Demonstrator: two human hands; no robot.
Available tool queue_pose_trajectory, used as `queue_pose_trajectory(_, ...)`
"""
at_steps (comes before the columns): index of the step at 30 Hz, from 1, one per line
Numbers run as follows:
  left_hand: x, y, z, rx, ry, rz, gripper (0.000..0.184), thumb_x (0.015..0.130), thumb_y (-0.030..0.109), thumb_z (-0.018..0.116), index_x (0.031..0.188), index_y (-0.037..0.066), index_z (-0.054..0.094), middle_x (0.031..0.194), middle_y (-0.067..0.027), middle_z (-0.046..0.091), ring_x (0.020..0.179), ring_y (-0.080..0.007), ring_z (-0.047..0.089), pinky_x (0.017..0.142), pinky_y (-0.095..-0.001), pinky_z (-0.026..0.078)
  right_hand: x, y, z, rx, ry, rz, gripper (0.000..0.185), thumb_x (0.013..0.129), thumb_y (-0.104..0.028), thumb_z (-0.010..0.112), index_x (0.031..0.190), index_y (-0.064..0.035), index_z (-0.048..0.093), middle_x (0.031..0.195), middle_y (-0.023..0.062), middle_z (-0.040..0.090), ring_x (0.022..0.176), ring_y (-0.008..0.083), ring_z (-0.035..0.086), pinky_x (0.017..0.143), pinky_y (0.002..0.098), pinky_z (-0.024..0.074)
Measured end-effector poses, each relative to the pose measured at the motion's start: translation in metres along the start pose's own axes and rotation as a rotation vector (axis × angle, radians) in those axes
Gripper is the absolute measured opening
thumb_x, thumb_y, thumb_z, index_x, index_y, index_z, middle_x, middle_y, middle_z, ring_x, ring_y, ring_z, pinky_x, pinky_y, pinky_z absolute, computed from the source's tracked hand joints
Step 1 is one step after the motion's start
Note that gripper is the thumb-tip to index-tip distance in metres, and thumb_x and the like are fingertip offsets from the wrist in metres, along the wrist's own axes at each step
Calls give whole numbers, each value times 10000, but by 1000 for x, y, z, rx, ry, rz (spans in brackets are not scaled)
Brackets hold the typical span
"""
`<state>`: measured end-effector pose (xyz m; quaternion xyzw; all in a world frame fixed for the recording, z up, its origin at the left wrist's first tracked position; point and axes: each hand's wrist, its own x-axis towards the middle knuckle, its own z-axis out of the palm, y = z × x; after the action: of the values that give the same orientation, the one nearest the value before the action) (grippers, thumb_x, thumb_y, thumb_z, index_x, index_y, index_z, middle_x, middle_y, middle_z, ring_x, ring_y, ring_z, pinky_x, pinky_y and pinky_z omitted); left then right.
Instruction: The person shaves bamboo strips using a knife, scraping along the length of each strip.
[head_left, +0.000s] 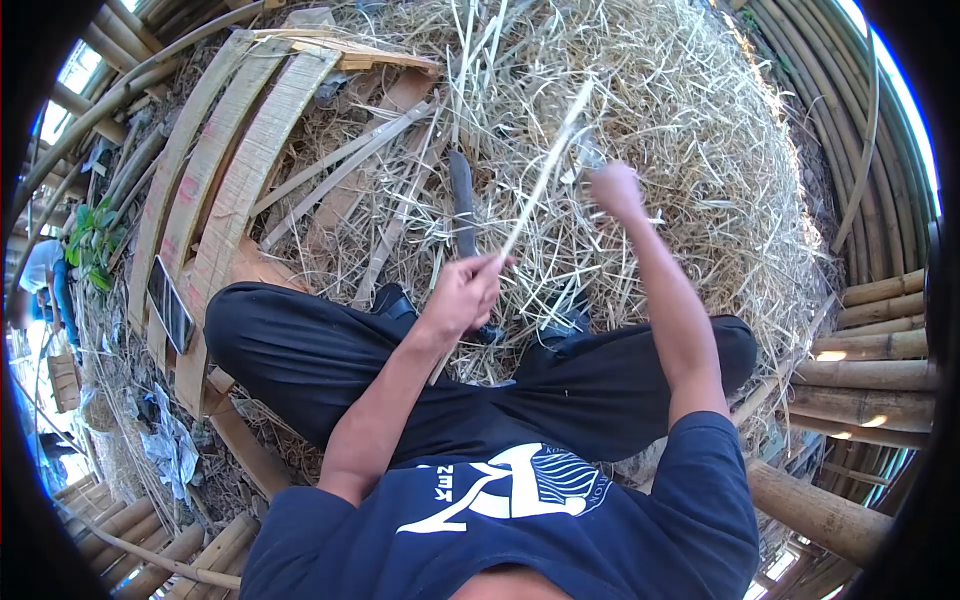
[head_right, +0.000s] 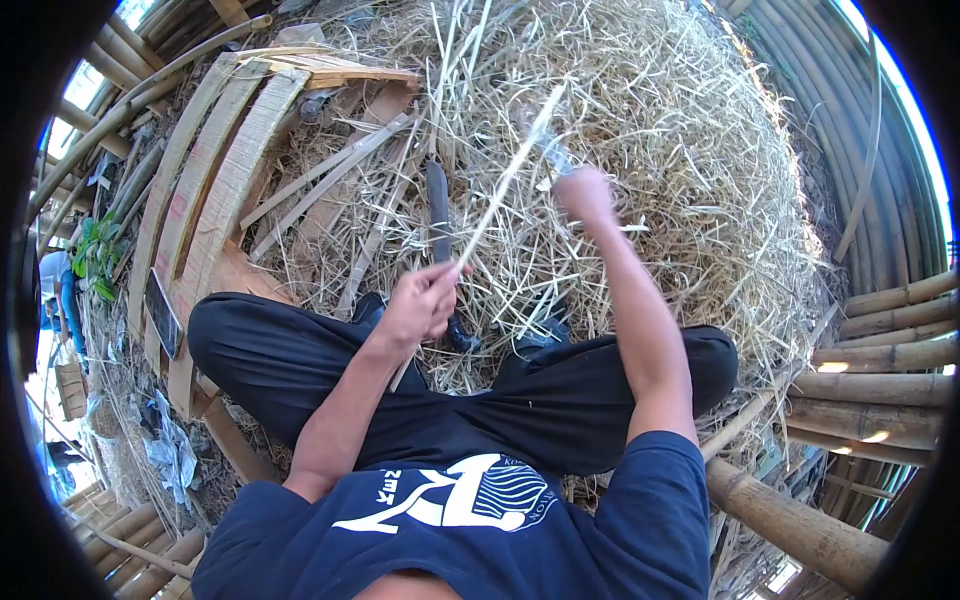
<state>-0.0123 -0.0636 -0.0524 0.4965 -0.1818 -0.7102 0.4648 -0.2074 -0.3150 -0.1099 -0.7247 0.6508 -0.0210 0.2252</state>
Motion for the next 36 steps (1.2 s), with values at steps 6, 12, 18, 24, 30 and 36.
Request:
queue_pose_trajectory(6,22,-5,-11,58,139,191,247,1002,192,496,1136,29,624,567,62,420,399,-11,296,350,-191,234,-23,-23,-60,-25,-3,41,358,831,-239,586,1014,57,669,865,232,684,781,314,689,738,411,547)
queue_pose_trajectory(12,36,-13,-10,421,284,481,214,950,112,557,1073,-22,671,616,-10,593,543,-51,514,517,-232,411,-95,-80,-8,-114,-273,-318,272,744,-173,578,793,78,668,731,263,654,686,388,670,701,425,559)
queue_pose_trajectory(18,29,-8,-5,643,323,585,190,938,91,557,1028,-30,674,607,-21,602,542,-65,521,519,-249,416,-112,-84,7,-174,-332,-371,234,695,-114,544,670,98,639,660,292,620,660,431,651,681,464,549)
queue_pose_trajectory(24,23,-24,-10,404,257,403,208,954,85,550,1078,-32,668,601,27,511,533,-30,433,475,-225,352,-58,-45,-7,-305,-119,-292,210,749,-135,546,688,39,646,681,220,639,629,298,655,614,415,543)
queue_pose_trajectory(30,3,-18,-15,456,181,390,214,964,101,539,1068,-31,671,596,37,487,517,-22,400,460,-220,316,-15,12,-55,-172,93,52,286,816,-217,528,823,29,674,815,207,677,743,294,676,663,383,541)
queue_pose_trajectory(36,23,-15,-22,352,327,447,224,976,104,527,1119,-10,655,609,54,456,520,-19,365,461,-205,290,9,37,-74,196,110,227,376,817,-253,583,988,76,650,816,207,680,710,244,679,661,390,550)
